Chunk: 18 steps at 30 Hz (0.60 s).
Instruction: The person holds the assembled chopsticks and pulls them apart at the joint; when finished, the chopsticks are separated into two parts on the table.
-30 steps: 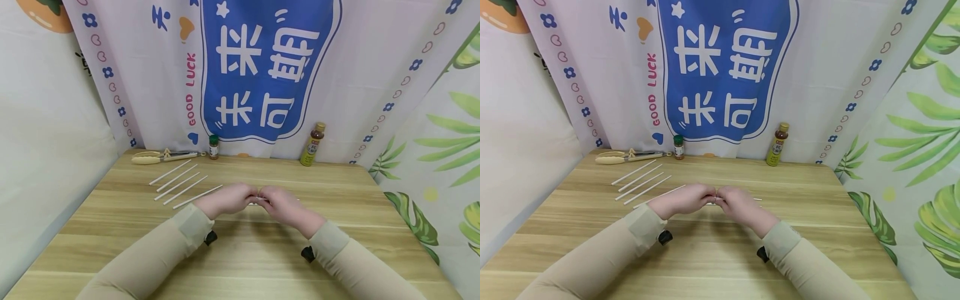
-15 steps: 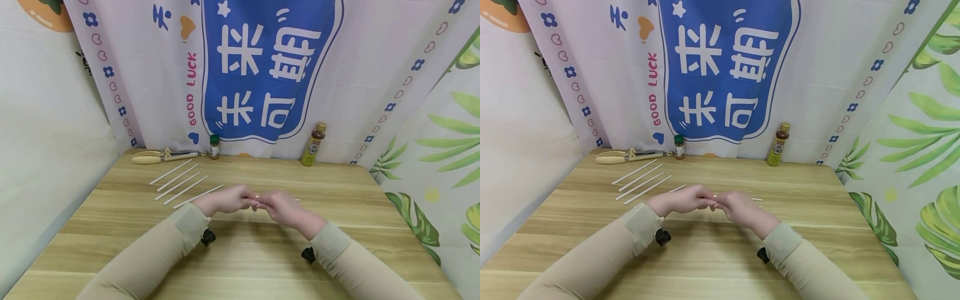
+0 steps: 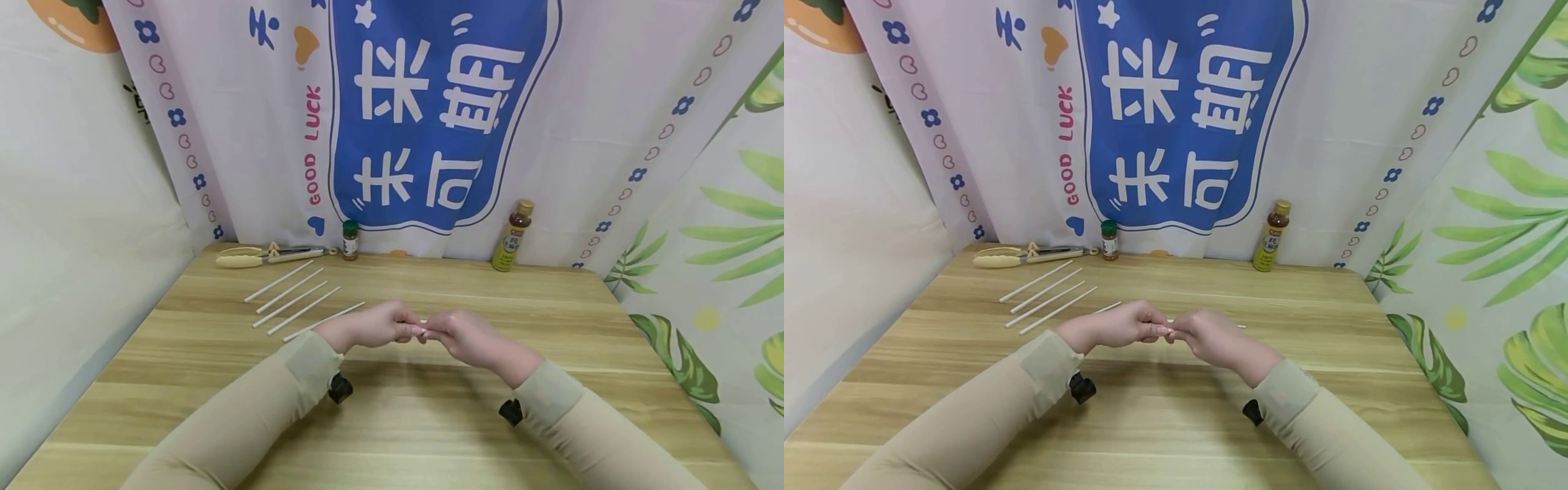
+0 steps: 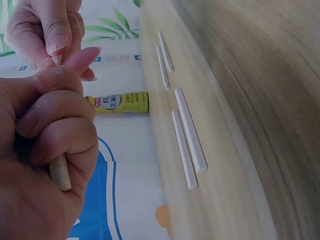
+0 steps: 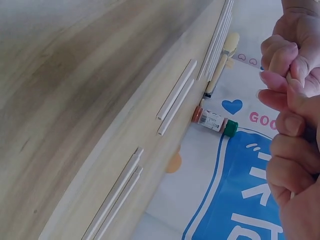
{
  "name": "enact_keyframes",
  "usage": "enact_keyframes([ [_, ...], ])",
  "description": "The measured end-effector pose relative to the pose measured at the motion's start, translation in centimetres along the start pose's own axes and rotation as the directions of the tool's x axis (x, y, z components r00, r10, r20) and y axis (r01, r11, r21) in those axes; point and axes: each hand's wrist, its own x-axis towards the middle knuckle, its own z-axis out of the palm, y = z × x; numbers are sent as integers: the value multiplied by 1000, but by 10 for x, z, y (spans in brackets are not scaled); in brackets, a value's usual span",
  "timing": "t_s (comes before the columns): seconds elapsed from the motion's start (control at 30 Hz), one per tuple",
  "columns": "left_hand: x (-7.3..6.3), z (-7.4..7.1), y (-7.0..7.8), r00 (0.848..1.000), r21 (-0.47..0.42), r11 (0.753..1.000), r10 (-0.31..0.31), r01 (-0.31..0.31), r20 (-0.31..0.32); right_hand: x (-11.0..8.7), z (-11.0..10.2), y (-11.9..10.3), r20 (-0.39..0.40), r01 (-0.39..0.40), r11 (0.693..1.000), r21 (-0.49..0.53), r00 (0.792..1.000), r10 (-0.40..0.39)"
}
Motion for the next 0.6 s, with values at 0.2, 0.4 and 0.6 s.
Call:
enact_keyframes([
  [0.2,-1,-1,-3,1000,-41,999,11,-11,9,1,-2,0,18,-28,997,68,999,27],
  [0.4,-3,-3,-6,1000,-69,998,13,-12,12,2,-3,-2,18,-19,998,61,1000,18],
  [0.6,-6,-7,-6,1000,-88,996,3,-3,-9,0,-9,-1,6,-22,995,94,1000,21],
])
